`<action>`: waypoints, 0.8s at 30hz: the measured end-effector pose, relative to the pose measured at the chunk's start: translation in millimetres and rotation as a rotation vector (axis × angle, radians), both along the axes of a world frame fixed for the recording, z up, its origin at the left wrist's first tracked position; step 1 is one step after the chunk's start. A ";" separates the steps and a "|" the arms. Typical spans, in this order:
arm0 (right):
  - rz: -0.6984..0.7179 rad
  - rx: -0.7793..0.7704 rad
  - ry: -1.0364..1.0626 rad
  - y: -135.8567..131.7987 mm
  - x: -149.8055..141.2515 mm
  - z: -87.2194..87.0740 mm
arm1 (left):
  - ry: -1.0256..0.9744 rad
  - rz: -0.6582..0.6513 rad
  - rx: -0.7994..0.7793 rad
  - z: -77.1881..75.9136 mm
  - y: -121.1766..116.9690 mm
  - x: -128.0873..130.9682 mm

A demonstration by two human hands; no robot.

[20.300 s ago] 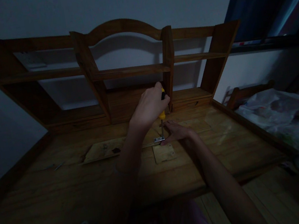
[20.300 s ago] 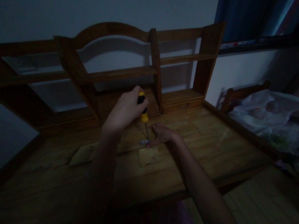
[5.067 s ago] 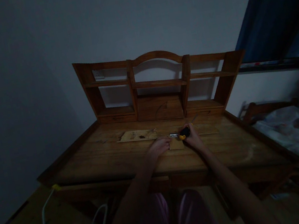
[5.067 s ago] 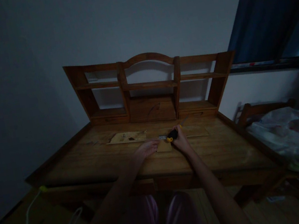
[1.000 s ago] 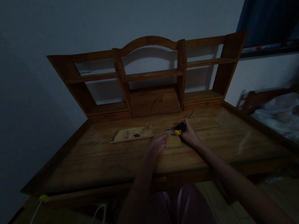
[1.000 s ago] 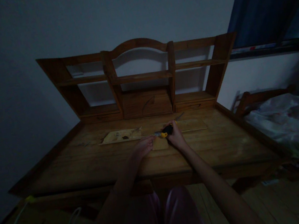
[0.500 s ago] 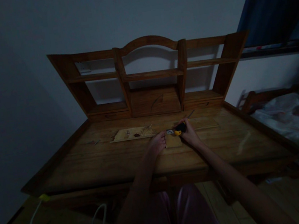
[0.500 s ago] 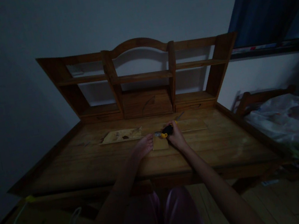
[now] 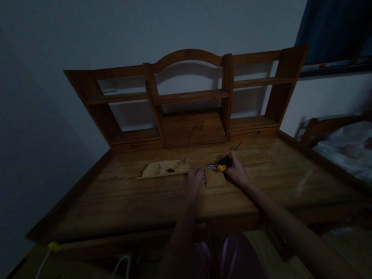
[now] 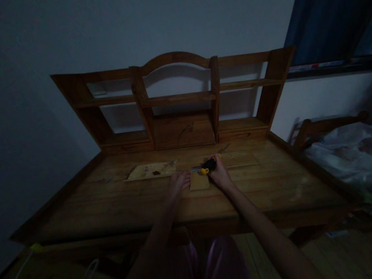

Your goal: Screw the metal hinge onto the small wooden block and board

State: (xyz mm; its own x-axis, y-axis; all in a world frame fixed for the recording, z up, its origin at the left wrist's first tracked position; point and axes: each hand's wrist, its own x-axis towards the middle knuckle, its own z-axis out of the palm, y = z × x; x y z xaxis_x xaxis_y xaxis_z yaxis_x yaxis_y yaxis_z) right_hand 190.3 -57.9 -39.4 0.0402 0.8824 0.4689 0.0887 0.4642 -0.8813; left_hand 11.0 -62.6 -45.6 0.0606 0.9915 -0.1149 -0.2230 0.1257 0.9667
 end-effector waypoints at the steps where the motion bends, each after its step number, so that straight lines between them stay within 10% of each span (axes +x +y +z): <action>1: -0.004 0.003 -0.003 1.3 0.8 -1.4 | 0.021 0.019 0.003 0.9 0.9 -3.7; 10: -0.020 -0.017 0.005 10.0 4.8 -12.7 | 0.219 0.136 0.122 11.0 -9.3 -73.8; 20: -0.037 0.017 -0.021 13.1 5.5 -16.3 | 1.089 0.533 0.184 38.2 21.3 -288.6; 24: -0.028 0.025 -0.011 14.4 5.1 -17.5 | 1.352 0.475 0.181 39.8 29.2 -338.4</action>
State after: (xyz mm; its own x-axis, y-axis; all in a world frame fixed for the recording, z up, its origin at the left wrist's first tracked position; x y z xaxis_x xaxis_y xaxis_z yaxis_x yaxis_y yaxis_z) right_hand 195.4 -43.5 -57.0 0.0595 0.8690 0.4912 0.1114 0.4832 -0.8684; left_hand -327.3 -33.4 -5.8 -0.3239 0.8937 0.3105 0.8732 0.1560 0.4618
